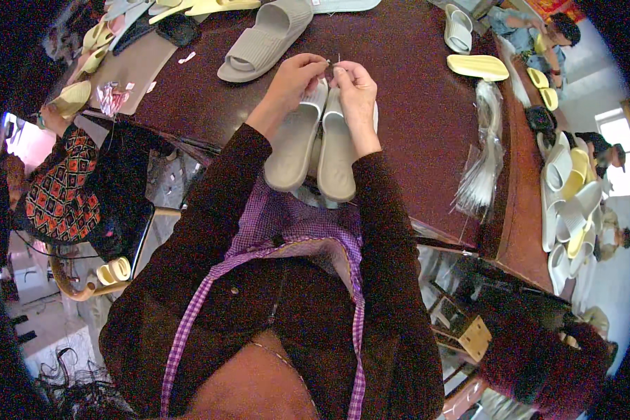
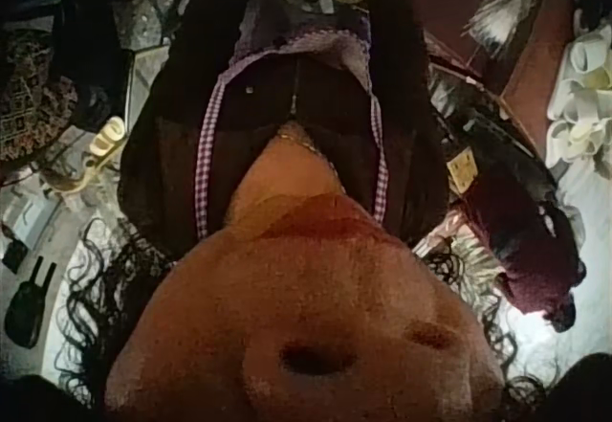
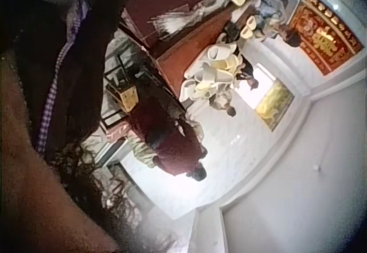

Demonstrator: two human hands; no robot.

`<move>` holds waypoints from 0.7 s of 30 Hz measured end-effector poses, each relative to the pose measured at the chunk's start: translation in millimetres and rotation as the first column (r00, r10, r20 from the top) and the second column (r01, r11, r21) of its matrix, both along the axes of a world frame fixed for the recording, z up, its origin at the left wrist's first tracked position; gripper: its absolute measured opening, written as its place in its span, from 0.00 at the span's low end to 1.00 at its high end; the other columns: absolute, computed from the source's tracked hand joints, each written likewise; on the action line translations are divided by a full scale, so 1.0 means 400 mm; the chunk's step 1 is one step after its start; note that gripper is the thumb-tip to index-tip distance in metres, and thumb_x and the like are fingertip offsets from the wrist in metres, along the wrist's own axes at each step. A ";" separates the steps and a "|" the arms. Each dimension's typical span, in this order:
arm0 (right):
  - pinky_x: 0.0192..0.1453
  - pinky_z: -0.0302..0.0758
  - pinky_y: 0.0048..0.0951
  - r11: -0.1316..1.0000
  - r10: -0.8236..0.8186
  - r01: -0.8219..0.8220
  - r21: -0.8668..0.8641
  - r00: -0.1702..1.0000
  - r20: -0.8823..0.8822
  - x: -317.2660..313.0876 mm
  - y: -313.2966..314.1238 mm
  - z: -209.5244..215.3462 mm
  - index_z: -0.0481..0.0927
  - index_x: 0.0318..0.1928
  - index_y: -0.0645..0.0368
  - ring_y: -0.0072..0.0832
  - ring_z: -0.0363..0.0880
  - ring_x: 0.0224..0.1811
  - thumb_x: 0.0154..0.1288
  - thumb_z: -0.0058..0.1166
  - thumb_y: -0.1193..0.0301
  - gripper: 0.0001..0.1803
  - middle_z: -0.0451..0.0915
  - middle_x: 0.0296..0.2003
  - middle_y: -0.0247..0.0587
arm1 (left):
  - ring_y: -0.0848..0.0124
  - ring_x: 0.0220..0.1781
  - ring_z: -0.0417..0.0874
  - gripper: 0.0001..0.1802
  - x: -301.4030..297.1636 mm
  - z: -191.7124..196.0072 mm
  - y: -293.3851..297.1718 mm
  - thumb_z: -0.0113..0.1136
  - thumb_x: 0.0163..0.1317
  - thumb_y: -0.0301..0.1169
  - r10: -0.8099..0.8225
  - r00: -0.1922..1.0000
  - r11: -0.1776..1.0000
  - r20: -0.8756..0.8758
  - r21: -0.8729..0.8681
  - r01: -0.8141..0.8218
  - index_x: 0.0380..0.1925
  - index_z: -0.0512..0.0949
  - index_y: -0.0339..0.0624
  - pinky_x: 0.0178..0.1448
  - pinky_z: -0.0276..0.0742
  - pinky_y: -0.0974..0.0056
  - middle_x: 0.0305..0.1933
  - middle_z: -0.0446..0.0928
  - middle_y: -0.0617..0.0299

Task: The person pairs slippers together by hand, threading plastic ties through each pair to fasten them before setting them aside.

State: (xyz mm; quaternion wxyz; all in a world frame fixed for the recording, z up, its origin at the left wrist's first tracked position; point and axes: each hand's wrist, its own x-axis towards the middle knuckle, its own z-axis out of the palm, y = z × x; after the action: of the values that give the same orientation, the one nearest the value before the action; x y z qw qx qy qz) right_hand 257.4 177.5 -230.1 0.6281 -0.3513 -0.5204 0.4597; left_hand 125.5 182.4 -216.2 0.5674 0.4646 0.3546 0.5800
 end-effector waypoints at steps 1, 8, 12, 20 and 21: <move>0.28 0.67 0.14 1.000 0.000 0.000 -0.002 1.000 0.004 -0.002 0.000 -0.001 0.77 0.39 0.63 0.13 0.71 0.24 0.60 0.51 0.78 0.07 0.76 0.23 0.29 | 0.81 0.16 0.67 0.08 -0.002 -0.003 0.002 0.56 0.55 0.28 0.002 1.000 1.000 -0.001 0.000 -0.002 0.32 0.77 0.34 0.18 0.59 0.74 0.20 0.72 0.66; 0.28 0.67 0.15 1.000 -0.008 0.008 0.002 0.996 0.090 0.001 -0.006 0.002 0.78 0.39 0.63 0.13 0.70 0.23 0.60 0.52 0.78 0.07 0.75 0.22 0.27 | 0.81 0.14 0.65 0.08 -0.013 0.001 0.001 0.56 0.56 0.30 -0.067 0.997 0.996 -0.023 -0.052 0.066 0.31 0.77 0.36 0.16 0.58 0.74 0.21 0.70 0.67; 0.28 0.67 0.15 1.000 -0.026 0.026 0.006 0.988 0.155 -0.002 -0.015 0.007 0.79 0.39 0.63 0.12 0.69 0.23 0.59 0.53 0.78 0.07 0.75 0.21 0.26 | 0.80 0.14 0.65 0.07 -0.025 0.009 0.007 0.56 0.56 0.30 -0.151 0.988 0.983 0.035 -0.098 0.154 0.29 0.76 0.36 0.15 0.58 0.73 0.20 0.70 0.67; 0.27 0.67 0.15 0.999 -0.035 0.038 -0.013 0.985 0.169 -0.001 -0.015 0.002 0.81 0.36 0.62 0.11 0.69 0.23 0.58 0.55 0.77 0.06 0.75 0.21 0.26 | 0.81 0.17 0.66 0.06 -0.041 0.009 0.015 0.55 0.58 0.31 -0.236 0.968 0.956 0.087 -0.156 0.247 0.28 0.76 0.40 0.18 0.57 0.75 0.22 0.70 0.69; 0.27 0.67 0.15 0.999 -0.035 0.040 -0.025 0.986 0.164 -0.001 -0.016 0.003 0.81 0.36 0.62 0.11 0.69 0.23 0.58 0.55 0.77 0.06 0.75 0.22 0.25 | 0.81 0.17 0.66 0.06 -0.042 0.008 0.016 0.55 0.58 0.31 -0.234 0.968 0.956 0.086 -0.158 0.246 0.28 0.76 0.40 0.18 0.57 0.75 0.22 0.70 0.69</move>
State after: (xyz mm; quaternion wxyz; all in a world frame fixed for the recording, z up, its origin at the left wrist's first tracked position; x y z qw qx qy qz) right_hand 256.8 171.2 -229.0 0.5868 -0.4063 -0.5567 0.4250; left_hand 108.8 188.8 -213.1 0.6823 0.4351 0.3240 0.4901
